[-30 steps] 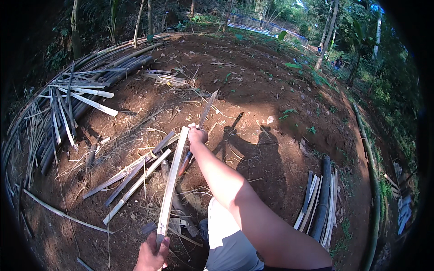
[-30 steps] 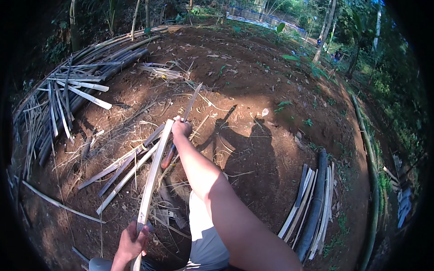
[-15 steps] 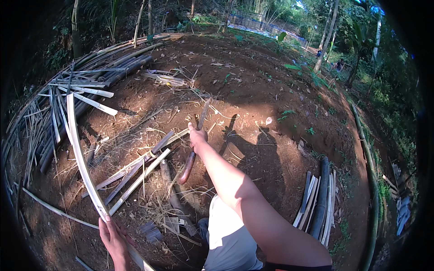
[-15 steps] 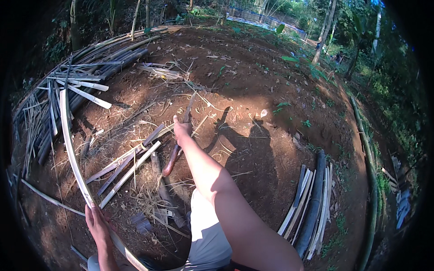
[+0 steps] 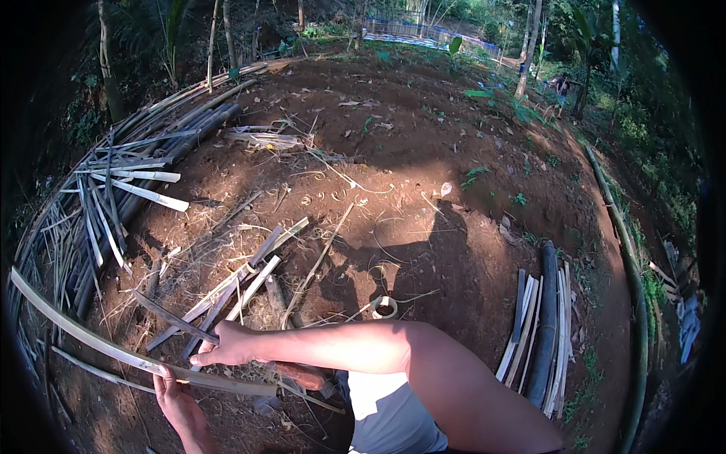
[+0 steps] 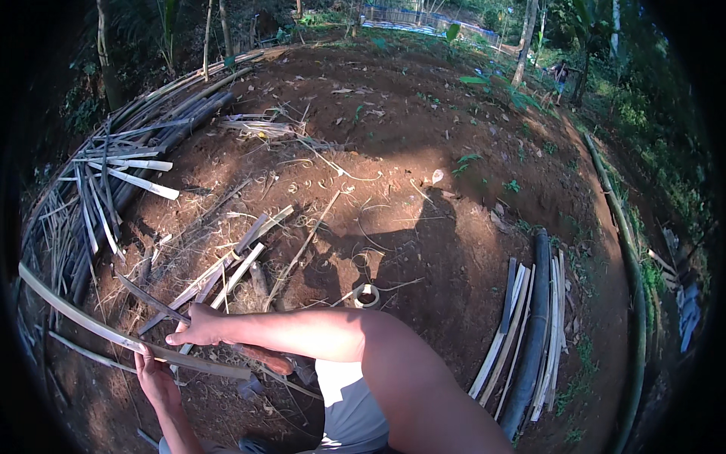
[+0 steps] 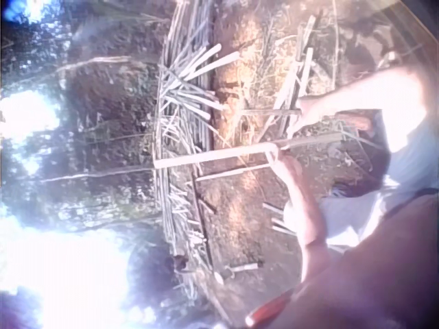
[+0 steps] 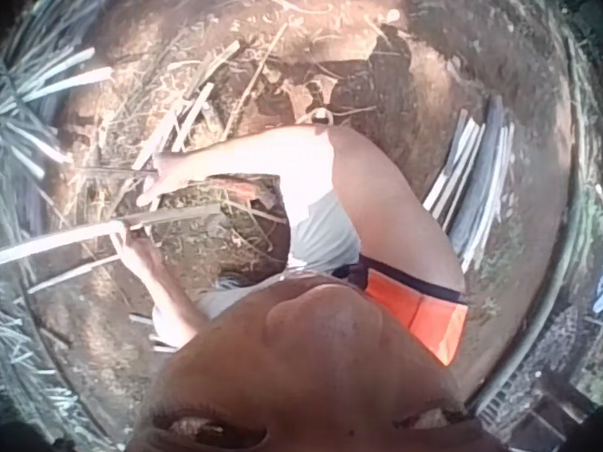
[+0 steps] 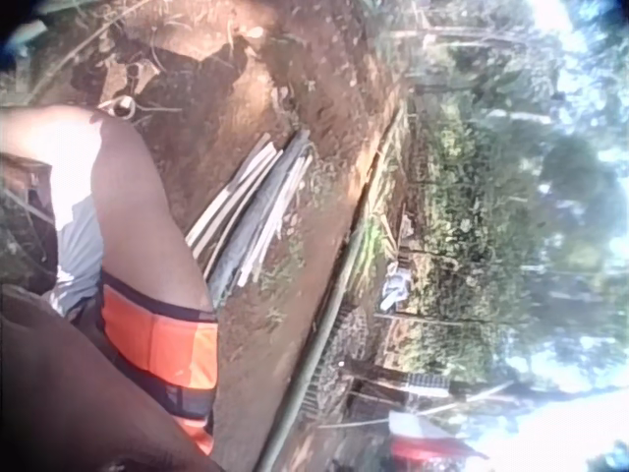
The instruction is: The person sits on the ground and uses a machete to shave and smooth a long piece of bamboo. They repeatedly scrape the blade along the bamboo's length to remove splinters and create a flat surface, occasionally flipping the piece to work on different sides.
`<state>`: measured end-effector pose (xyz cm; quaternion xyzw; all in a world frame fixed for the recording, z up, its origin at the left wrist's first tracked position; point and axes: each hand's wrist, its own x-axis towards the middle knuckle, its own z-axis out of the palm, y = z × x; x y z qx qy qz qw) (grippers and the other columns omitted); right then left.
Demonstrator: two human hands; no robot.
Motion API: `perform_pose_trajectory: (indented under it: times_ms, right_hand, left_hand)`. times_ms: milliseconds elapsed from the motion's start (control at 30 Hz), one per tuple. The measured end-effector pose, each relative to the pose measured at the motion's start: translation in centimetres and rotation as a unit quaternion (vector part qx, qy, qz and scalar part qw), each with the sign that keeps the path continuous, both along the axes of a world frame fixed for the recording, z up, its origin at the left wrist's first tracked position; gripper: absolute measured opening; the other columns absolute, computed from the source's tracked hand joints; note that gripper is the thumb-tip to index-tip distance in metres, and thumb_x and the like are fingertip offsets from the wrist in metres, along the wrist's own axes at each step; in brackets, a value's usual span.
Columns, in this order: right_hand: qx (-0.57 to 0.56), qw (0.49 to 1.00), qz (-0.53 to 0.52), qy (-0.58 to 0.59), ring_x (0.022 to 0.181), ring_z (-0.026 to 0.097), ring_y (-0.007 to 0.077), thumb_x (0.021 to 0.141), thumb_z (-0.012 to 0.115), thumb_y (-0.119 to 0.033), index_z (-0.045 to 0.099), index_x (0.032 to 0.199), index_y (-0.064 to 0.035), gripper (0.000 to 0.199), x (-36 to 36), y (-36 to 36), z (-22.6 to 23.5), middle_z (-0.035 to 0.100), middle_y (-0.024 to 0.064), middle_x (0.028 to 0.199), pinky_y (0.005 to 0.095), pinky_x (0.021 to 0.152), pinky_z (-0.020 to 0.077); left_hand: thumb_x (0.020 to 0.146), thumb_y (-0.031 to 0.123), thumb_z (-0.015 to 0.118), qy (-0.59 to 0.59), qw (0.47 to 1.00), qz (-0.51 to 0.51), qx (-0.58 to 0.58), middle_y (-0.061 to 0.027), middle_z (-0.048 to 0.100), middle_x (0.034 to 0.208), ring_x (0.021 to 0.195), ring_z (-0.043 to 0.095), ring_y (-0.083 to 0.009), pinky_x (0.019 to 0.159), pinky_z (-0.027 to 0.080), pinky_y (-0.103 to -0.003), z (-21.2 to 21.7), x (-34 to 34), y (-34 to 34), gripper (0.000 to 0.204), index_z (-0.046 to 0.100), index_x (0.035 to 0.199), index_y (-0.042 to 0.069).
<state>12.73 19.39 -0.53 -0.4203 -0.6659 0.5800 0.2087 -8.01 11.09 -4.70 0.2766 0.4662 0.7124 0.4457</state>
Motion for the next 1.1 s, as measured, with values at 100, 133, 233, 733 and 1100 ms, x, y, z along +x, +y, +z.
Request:
perform_pose_trajectory:
  times_ms: [100, 133, 233, 733, 1100]
  right_hand:
    - [0.026, 0.998, -0.061, 0.001, 0.077, 0.069, 0.0212, 0.075, 0.083, -0.026, 0.073, 0.084, -0.0024, 0.027, -0.5, -2.0, -0.9, 0.072, 0.0124, 0.082, 0.0346, 0.072, 0.0527]
    - [0.025, 0.998, -0.053, 0.003, 0.078, 0.07, 0.0213, 0.076, 0.082, -0.024, 0.073, 0.085, -0.0024, 0.025, -0.6, -1.9, -1.6, 0.073, 0.0128, 0.083, 0.0348, 0.072, 0.0527]
    - [0.014, 0.999, -0.03, 0.025, 0.076, 0.07, 0.0211, 0.079, 0.079, -0.014, 0.073, 0.087, -0.001, 0.016, -0.7, -1.7, -2.4, 0.073, 0.014, 0.082, 0.0355, 0.071, 0.0527]
    - [0.134, 0.99, -0.029, -0.032, 0.072, 0.069, 0.0183, 0.074, 0.08, -0.01, 0.07, 0.079, -0.0025, 0.013, 4.6, 4.6, -0.4, 0.071, 0.0108, 0.076, 0.0341, 0.065, 0.0513]
    - [0.444, 0.885, -0.126, -0.053, 0.078, 0.069, 0.0248, 0.079, 0.071, -0.003, 0.071, 0.108, -0.0078, 0.029, 9.3, 9.2, -0.3, 0.07, 0.0137, 0.111, 0.0373, 0.072, 0.0541]
  left_hand:
    - [0.098, 0.022, 0.062, -0.024, 0.999, 0.019, 0.01, -0.0042, 0.062, 0.115, 0.092, 0.059, -0.0071, 0.075, 0.049, -0.022, 0.2, 1.8, -0.3, 0.04, 0.054, 0.132, 0.002]
    - [0.098, 0.022, 0.062, -0.017, 1.0, 0.022, 0.003, -0.0043, 0.062, 0.115, 0.092, 0.059, -0.0068, 0.075, 0.049, -0.021, 0.0, 1.9, -0.5, 0.04, 0.054, 0.132, 0.002]
    - [0.099, 0.024, 0.061, 0.021, 0.999, 0.038, -0.031, -0.0043, 0.063, 0.11, 0.087, 0.06, -0.0064, 0.07, 0.049, -0.02, 0.1, 1.7, -1.5, 0.037, 0.056, 0.127, 0.002]
    - [0.088, 0.019, 0.07, 0.855, 0.402, 0.327, -0.009, -0.0132, 0.048, 0.139, 0.134, 0.042, -0.0309, 0.111, 0.032, -0.048, 8.3, -3.8, -2.9, 0.052, 0.05, 0.135, 0.008]
    - [0.083, 0.015, 0.076, 0.756, 0.638, 0.0, -0.144, -0.0207, 0.051, 0.059, 0.053, 0.049, -0.0396, 0.052, 0.039, -0.042, 5.4, -0.9, -2.6, 0.029, 0.053, 0.078, -0.002]
